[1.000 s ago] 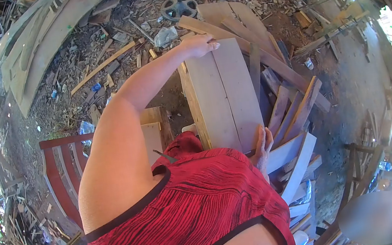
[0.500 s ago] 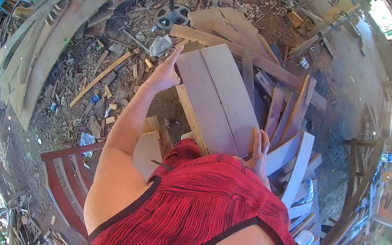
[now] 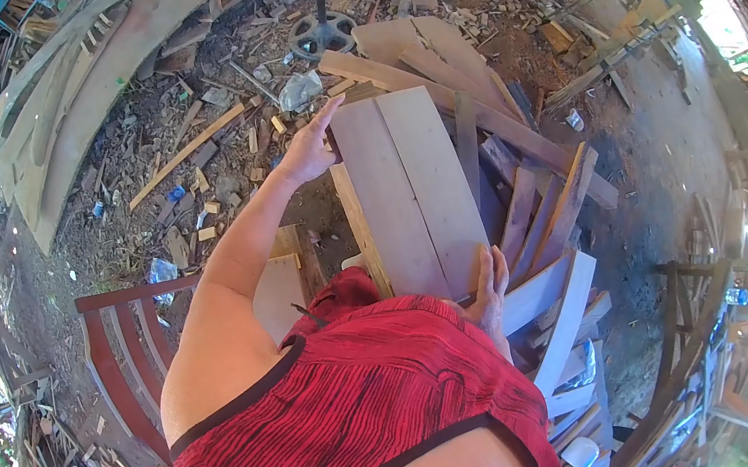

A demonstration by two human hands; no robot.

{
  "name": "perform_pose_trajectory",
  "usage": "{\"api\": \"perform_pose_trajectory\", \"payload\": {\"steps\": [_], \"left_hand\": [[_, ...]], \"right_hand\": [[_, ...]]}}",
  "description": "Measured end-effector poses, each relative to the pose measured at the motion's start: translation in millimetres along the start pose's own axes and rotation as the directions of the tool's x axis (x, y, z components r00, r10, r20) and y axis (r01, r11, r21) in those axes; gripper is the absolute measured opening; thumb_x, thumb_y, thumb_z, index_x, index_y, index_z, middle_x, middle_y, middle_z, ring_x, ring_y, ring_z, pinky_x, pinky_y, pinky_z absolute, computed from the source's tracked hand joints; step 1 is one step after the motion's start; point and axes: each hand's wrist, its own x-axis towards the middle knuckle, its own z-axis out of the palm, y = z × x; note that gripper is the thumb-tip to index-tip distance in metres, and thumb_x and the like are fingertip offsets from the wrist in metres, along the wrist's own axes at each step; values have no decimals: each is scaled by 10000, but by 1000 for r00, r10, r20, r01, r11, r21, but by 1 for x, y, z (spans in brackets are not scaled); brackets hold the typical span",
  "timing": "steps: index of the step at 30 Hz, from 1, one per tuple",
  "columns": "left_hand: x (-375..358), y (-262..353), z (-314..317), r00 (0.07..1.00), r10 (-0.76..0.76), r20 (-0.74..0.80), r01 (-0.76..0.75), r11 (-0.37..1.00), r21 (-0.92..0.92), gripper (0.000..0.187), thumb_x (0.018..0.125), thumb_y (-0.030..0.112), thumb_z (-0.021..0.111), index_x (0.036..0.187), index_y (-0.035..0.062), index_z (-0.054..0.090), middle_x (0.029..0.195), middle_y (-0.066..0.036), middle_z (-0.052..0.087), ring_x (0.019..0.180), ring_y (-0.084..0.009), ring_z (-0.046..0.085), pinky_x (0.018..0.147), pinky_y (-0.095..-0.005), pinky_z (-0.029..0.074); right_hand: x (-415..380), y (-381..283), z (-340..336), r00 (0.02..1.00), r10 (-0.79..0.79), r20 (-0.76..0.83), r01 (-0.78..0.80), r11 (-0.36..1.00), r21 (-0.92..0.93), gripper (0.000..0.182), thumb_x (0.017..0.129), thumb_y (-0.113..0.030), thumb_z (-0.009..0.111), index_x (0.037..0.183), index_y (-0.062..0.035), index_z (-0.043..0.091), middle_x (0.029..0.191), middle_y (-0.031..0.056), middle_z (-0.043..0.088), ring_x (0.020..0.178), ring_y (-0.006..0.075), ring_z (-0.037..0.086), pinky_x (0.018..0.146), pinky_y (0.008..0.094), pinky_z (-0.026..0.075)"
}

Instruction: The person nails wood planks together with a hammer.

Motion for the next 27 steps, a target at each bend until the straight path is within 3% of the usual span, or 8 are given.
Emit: {"api": "perform_pose_trajectory", "payload": {"steps": [3,6,21,23,27], "left_hand": [[-1,-2,0,1000,-14,14,14,1000,14,939,718,31,733,1490,247,243,1431,-162,444,1235,-302,512,995,-365,432],[-1,-5,1,997,77,-28,-74,994,77,929,721,40,735,1487,244,249,1434,-154,441,1251,-305,501,1005,-364,431],[-1,-5,6,999,-50,4,50,995,-83,862,723,-67,641,1467,209,305,1457,-121,419,1293,-284,462,1013,-376,429],[-4,-8,9,998,0,-60,-2,999,-35,889,715,-63,648,1474,223,284,1460,-108,418,1301,-284,455,1032,-371,415],[-4,-16,8,997,-77,-6,76,991,-112,912,719,-43,667,1487,207,243,1483,-131,374,1343,-296,399,1088,-384,358]], "right_hand": [[0,0,0,1000,-15,-19,15,1000,9,1195,602,-733,716,1444,-11,271,1439,297,259,1312,466,290,1045,529,332],[0,1,0,1000,-7,-6,7,1000,7,1193,602,-730,718,1441,-7,274,1443,296,254,1315,461,288,1051,527,325],[0,-1,-1,1000,23,14,-23,999,40,1198,610,-732,713,1443,2,262,1443,298,244,1325,462,270,1062,521,310],[-3,9,5,998,-57,-28,56,998,-20,1194,613,-734,709,1441,4,268,1442,298,247,1328,460,269,1066,518,306],[-2,4,3,1000,1,-26,0,1000,21,1192,612,-729,713,1442,5,271,1444,295,251,1333,453,267,1075,508,298]]}}
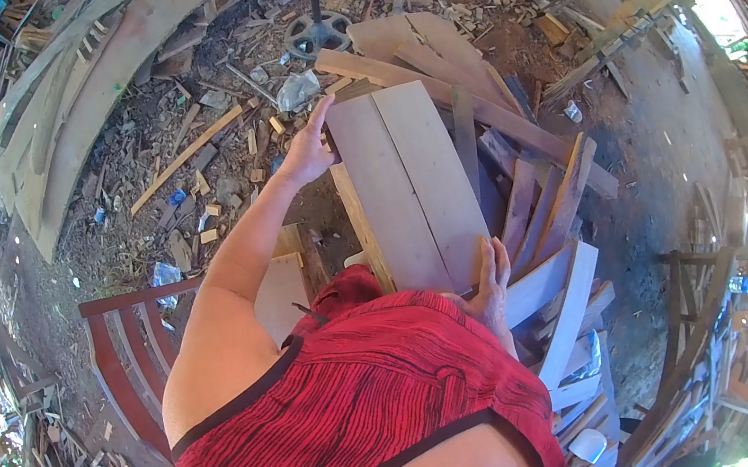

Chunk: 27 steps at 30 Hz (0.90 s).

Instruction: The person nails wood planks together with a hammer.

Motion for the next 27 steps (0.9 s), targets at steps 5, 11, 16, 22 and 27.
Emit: {"api": "perform_pose_trajectory", "payload": {"steps": [5,11,16,22,27], "left_hand": [[-5,55,-36,988,-144,63,109,916,386,897,736,3,662,1497,152,211,1511,-194,289,1411,-326,257,1143,-407,259],[10,120,17,990,60,128,-136,667,732,818,836,494,628,1502,234,231,1515,-195,281,1441,-367,154,1139,-575,131],[40,111,79,995,102,13,-71,594,801,873,817,730,467,1514,276,200,1556,-173,193,1456,-368,71,1108,-653,45],[41,102,92,999,33,43,-54,519,853,877,825,761,388,1522,275,172,1573,-163,147,1457,-367,70,1099,-664,9],[48,96,99,999,2,48,-44,413,910,896,823,775,363,1527,266,139,1577,-160,132,1456,-363,92,1087,-681,31]], "right_hand": [[1,-2,-3,1000,-17,18,18,999,-32,1178,607,-697,738,1448,-16,273,1457,282,241,1342,442,264,1081,494,297],[1,-3,-3,1000,1,10,-1,1000,10,1163,608,-674,751,1455,-36,273,1462,274,241,1342,438,269,1085,499,295],[1,-3,-3,1000,-17,6,17,1000,-13,1153,616,-670,748,1452,-30,278,1457,276,249,1339,440,272,1083,500,296],[-2,3,1,999,-31,-22,31,999,8,1163,610,-681,745,1442,-7,292,1449,286,262,1330,455,284,1080,503,295],[-4,19,-3,990,-130,-54,132,991,26,1180,610,-653,761,1452,7,264,1465,271,263,1327,429,320,1086,476,309]]}}
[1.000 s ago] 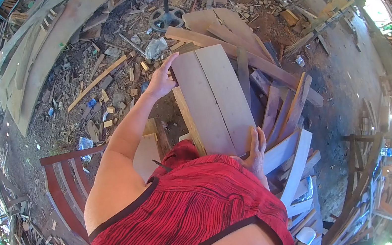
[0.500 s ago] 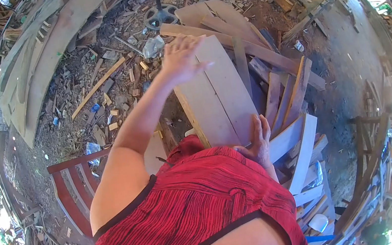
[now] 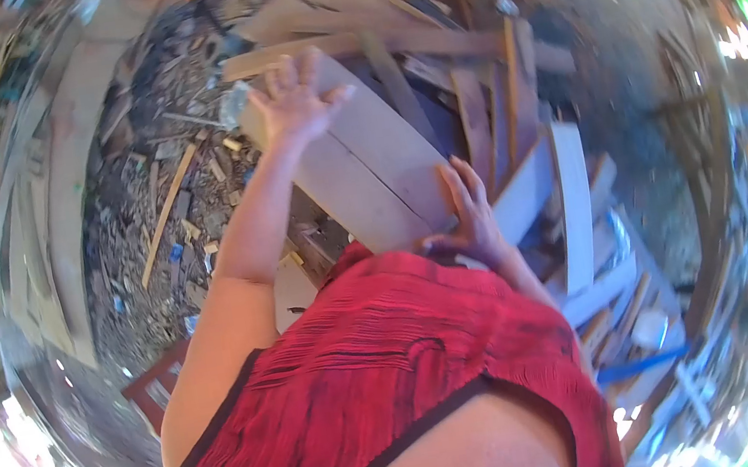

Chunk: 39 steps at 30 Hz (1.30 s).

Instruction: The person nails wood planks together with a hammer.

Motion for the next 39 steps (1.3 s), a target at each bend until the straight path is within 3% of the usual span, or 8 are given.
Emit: {"api": "perform_pose_trajectory", "payload": {"steps": [4,8,18,26,29,35,38,39], "left_hand": [[1,2,6,999,31,14,-31,999,19,913,806,803,352,1525,282,137,1571,-177,138,1447,-390,107,1078,-691,46],[7,-5,17,998,38,-50,-37,999,23,920,790,824,358,1519,299,162,1559,-198,163,1429,-415,148,1068,-697,69],[9,-3,18,998,45,-52,-45,999,7,919,790,806,400,1520,300,162,1553,-200,177,1422,-412,169,1063,-695,88],[9,-4,19,998,34,-61,-33,999,26,913,791,804,400,1516,292,186,1548,-200,187,1407,-425,193,1058,-692,100],[7,-3,16,998,33,-59,-33,999,0,916,785,805,408,1513,288,201,1535,-200,217,1402,-426,204,1057,-687,104],[14,0,-6,999,-21,50,22,1000,-15,1067,659,854,516,1508,281,217,1451,-211,336,1360,-414,283,1066,-647,145],[33,-21,20,998,19,-52,-23,997,-71,1138,593,850,588,1503,267,230,1410,-222,379,1333,-396,328,1073,-608,177],[31,-22,13,998,-3,-65,-1,998,-69,1138,593,850,588,1503,267,230,1410,-222,379,1333,-396,328,1073,-608,177]], "right_hand": [[-15,18,-12,985,175,-9,-165,944,286,1218,564,-517,847,1468,-2,213,1465,228,309,1311,376,387,1095,425,323],[-28,25,-3,975,210,71,-219,956,192,1191,527,-310,905,1457,-19,219,1422,201,394,1323,367,384,1102,430,314],[-31,18,45,932,323,-164,-245,895,374,1315,487,-419,915,1470,-57,119,1469,215,278,1315,434,358,1094,462,332],[-32,16,42,915,401,-42,-298,742,601,1292,492,-435,913,1475,-95,146,1473,207,262,1330,413,346,1104,447,335],[-33,29,37,956,275,-100,-209,881,424,1272,489,-447,913,1473,-102,185,1466,208,283,1353,396,315,1118,443,306],[-22,21,-4,962,274,-6,-221,789,574,733,843,-433,686,1406,-75,382,1429,173,377,1362,331,328,1123,402,272],[-14,29,21,921,387,54,-224,410,884,547,913,-298,634,1361,-46,448,1319,110,500,1257,193,438,1068,340,320],[-13,29,23,929,364,62,-220,411,884,547,913,-298,634,1361,-46,448,1319,110,500,1257,193,438,1068,340,320]]}}
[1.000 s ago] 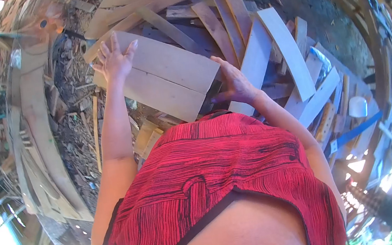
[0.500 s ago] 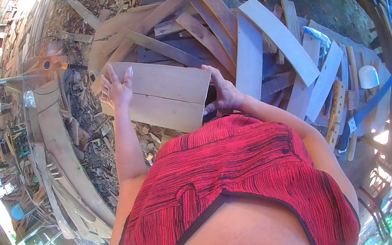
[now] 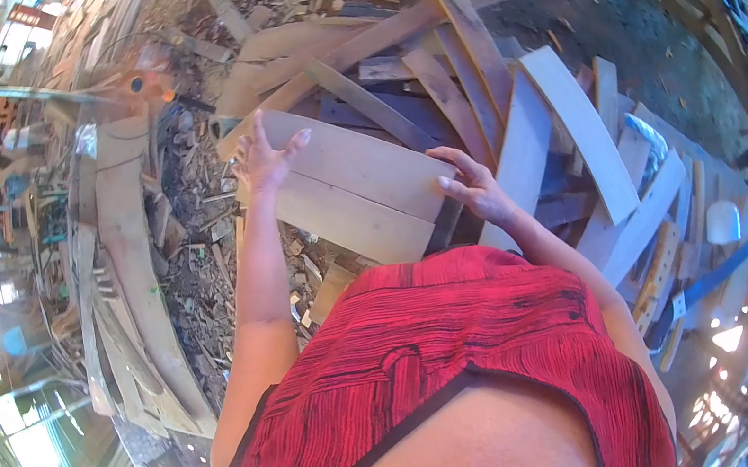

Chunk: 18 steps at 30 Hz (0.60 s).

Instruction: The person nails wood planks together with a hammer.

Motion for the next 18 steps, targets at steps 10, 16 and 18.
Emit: {"api": "perform_pose_trajectory", "payload": {"steps": [10,16,18], "left_hand": [[-3,8,-14,999,-27,37,30,997,-78,1245,551,823,656,1455,48,293,1395,-241,398,1340,-388,334,1091,-541,232],[-4,6,-13,999,-27,25,29,996,-90,1237,541,839,646,1423,27,344,1378,-236,403,1328,-394,346,1085,-512,272],[-4,7,-13,1000,-16,24,19,995,-98,1237,540,842,643,1420,26,347,1370,-231,407,1326,-393,349,1080,-506,283]], "right_hand": [[-1,0,5,997,47,-56,-44,997,59,481,944,-212,589,1376,-56,444,1278,39,511,1110,133,512,957,283,408],[0,-3,13,991,1,-135,9,997,73,457,924,-171,604,1344,-34,485,1250,53,536,1123,137,505,960,279,403],[2,0,10,991,-31,-130,36,999,30,453,919,-166,609,1332,-21,495,1249,56,538,1131,142,504,965,279,400]]}}
